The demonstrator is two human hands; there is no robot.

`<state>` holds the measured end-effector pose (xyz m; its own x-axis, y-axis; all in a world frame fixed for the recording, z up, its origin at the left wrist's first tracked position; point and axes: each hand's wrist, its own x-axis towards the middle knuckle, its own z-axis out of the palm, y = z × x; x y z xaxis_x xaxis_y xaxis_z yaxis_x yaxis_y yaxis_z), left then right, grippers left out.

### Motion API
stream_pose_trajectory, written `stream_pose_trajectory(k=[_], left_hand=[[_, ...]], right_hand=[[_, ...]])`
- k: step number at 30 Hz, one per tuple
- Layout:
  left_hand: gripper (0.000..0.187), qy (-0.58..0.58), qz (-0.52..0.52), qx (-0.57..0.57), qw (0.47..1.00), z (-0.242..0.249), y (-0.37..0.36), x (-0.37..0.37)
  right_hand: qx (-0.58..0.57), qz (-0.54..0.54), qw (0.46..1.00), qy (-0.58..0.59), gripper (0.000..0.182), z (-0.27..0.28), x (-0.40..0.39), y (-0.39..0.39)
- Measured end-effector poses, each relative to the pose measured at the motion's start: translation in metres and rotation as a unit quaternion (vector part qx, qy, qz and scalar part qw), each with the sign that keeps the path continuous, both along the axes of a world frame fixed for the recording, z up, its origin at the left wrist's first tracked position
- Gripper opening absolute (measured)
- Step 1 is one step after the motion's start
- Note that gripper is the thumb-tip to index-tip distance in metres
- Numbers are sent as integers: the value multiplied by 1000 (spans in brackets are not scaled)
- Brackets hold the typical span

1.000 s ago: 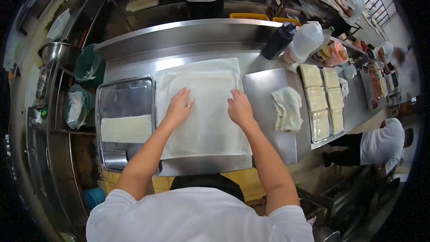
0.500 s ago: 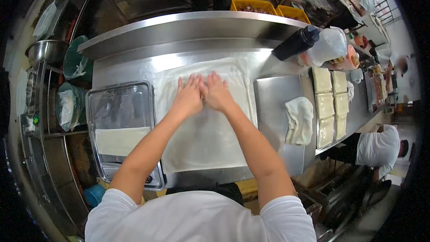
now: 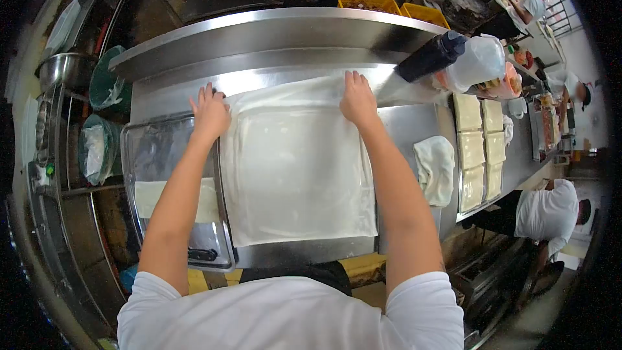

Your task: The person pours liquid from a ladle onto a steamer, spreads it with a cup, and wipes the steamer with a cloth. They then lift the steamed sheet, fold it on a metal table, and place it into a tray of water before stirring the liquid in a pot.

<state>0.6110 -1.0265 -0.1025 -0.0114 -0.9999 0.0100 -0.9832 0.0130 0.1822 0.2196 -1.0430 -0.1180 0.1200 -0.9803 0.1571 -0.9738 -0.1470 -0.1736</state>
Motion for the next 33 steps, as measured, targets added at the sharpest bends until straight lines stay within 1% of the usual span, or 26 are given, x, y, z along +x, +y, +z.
stream_pose_trajectory(k=[2, 5, 8, 11, 13, 14, 16, 17, 18, 19, 20, 22, 23, 25, 28, 31, 32, 33], left_hand=[[24, 44, 24, 45, 998, 3, -3, 1], [10, 145, 47, -45, 987, -17, -3, 10], [5, 264, 54, -127, 955, 1, 18, 18], [9, 287, 20, -146, 946, 30, 64, 28], [11, 264, -28, -126, 956, 34, 98, 36], [13, 251, -53, -116, 960, 35, 112, 38], [20, 167, -101, -78, 978, 37, 135, 37], [23, 124, -124, -59, 983, 37, 143, 36], [27, 123, -123, -48, 984, 34, 149, 34], [31, 122, -121, -38, 984, 30, 154, 30], [35, 121, -119, -29, 985, 27, 155, 26], [39, 127, -127, -3, 984, 39, 155, 13], [42, 131, -131, 11, 983, 43, 155, 7], [37, 125, -134, 8, 983, 40, 157, 0], [30, 105, -139, 2, 985, 25, 156, 0], [20, 114, -135, -22, 984, 22, 153, 4], [16, 124, -133, -31, 983, 23, 152, 4], [14, 164, -120, -56, 977, 24, 151, 3]], right_hand=[[40, -14, 999, 18, 38, -8, 0, -7], [33, -9, 998, 52, 22, 1, -5, -2], [-110, -11, 993, -28, 9, 15, -11, 26], [-114, -1, 992, -50, 7, 35, -26, 73], [-82, 3, 994, -70, 4, 38, -34, 109], [-63, 14, 997, -51, 4, 38, -36, 127], [-24, 34, 999, -15, 4, 32, -37, 155], [-5, 44, 999, 1, 6, 27, -38, 165], [14, 53, 998, 17, 8, 31, -35, 172], [34, 47, 998, 13, 16, 35, -31, 176], [32, 51, 998, -23, 19, 38, -26, 175], [30, 60, 993, -95, 27, 44, -11, 171], [49, 69, 993, -83, 33, 44, -2, 167], [86, 84, 991, -58, 45, 38, 10, 157], [139, 28, 988, 65, 61, 12, 9, 135], [143, -42, 981, 126, 69, 21, 3, 113], [144, -28, 985, 93, 69, 25, 5, 117], [144, -13, 988, 60, 70, 33, 13, 125]])
